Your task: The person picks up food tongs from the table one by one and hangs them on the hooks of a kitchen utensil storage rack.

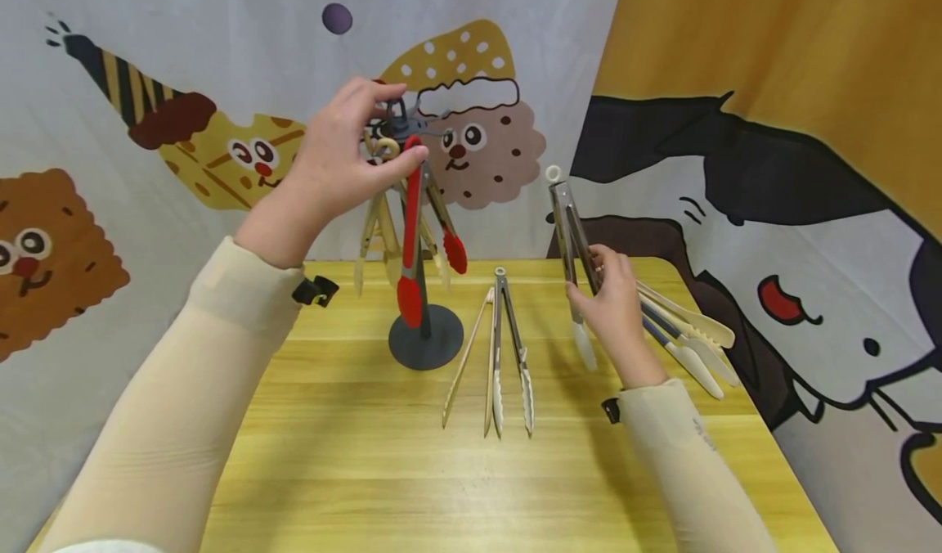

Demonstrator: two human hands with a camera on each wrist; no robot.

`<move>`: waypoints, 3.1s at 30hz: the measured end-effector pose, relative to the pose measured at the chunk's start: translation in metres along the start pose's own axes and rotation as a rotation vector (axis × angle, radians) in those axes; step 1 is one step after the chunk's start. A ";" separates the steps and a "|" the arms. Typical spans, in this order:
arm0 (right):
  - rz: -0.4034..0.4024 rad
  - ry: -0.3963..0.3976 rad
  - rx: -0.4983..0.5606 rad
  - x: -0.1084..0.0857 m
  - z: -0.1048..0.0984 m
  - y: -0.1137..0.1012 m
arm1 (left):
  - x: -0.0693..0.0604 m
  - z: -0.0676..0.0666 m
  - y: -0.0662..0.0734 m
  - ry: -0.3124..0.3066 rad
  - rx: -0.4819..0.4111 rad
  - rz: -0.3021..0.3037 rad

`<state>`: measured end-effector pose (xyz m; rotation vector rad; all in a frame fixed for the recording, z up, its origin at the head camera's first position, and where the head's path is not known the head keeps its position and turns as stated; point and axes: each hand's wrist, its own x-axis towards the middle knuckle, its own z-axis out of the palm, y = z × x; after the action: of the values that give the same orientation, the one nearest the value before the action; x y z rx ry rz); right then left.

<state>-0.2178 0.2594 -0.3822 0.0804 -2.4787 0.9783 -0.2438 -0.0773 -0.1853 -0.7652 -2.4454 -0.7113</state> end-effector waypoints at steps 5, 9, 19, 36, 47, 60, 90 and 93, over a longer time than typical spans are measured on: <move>-0.024 0.019 0.027 -0.001 0.001 -0.006 | 0.000 0.000 0.000 0.002 0.001 0.003; -0.032 0.023 0.038 -0.002 0.003 -0.009 | 0.000 0.000 0.000 0.001 0.006 0.001; -0.064 0.025 0.068 -0.003 0.009 -0.014 | -0.001 0.000 0.000 0.001 -0.005 0.002; -0.127 0.013 0.103 -0.001 0.016 -0.038 | 0.000 0.000 0.001 -0.003 0.000 0.001; -0.187 0.027 0.137 0.000 0.019 -0.053 | 0.002 0.000 0.001 -0.006 0.010 0.001; -0.215 0.021 0.234 0.003 0.021 -0.080 | 0.002 0.002 0.000 -0.010 0.019 -0.010; -0.319 0.038 0.261 0.007 0.030 -0.099 | -0.001 0.002 -0.001 0.011 0.018 0.017; -0.318 0.029 0.261 0.007 0.030 -0.100 | -0.001 0.002 -0.001 0.009 0.013 0.009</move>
<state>-0.2144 0.1659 -0.3349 0.5229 -2.2081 1.1415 -0.2442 -0.0766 -0.1878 -0.7655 -2.4343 -0.6939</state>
